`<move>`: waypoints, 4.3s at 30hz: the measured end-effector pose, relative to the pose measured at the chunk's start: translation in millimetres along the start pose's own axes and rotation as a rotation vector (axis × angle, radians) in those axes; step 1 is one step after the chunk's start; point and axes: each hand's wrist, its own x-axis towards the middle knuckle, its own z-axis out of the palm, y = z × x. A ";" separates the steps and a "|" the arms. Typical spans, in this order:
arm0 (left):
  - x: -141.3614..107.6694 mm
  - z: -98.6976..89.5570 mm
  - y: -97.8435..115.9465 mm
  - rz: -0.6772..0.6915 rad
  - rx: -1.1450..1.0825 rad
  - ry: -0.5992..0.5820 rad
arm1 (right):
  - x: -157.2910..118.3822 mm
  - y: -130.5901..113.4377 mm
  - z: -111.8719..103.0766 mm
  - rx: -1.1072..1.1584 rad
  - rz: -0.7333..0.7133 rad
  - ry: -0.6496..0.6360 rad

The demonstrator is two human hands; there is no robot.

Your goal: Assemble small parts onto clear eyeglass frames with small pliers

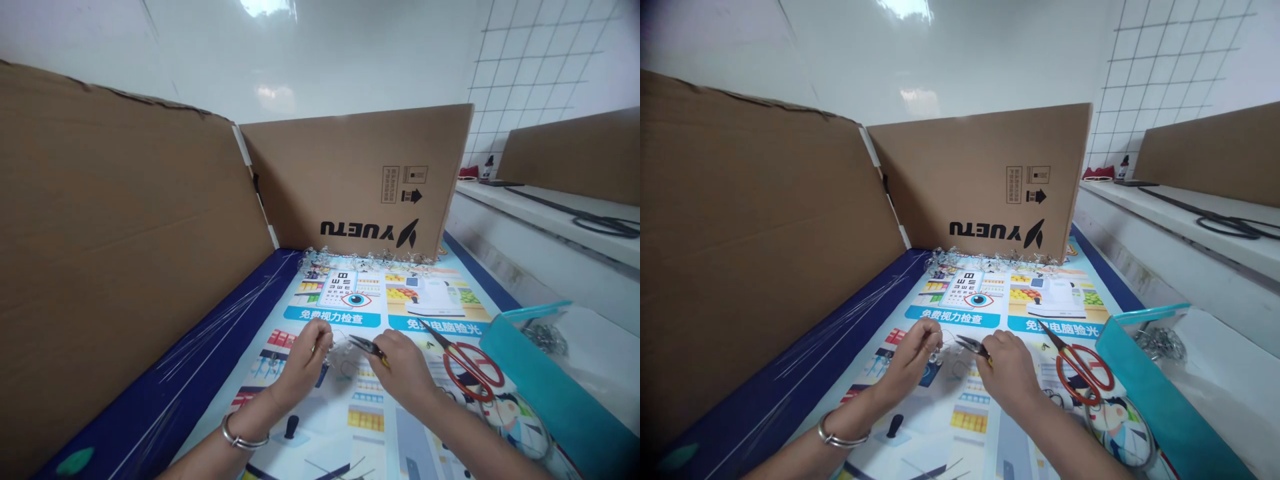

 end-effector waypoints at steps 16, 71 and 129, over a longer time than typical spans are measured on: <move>-8.1 8.9 19.3 -0.197 -0.464 -0.013 | 1.4 -3.5 23.0 0.691 0.133 -0.070; -16.7 23.6 -0.6 -0.307 -0.312 0.179 | -3.7 -30.3 32.0 1.016 0.235 -0.052; -14.9 12.5 5.9 -0.206 -0.290 0.122 | 0.4 -27.7 21.4 0.855 0.100 -0.070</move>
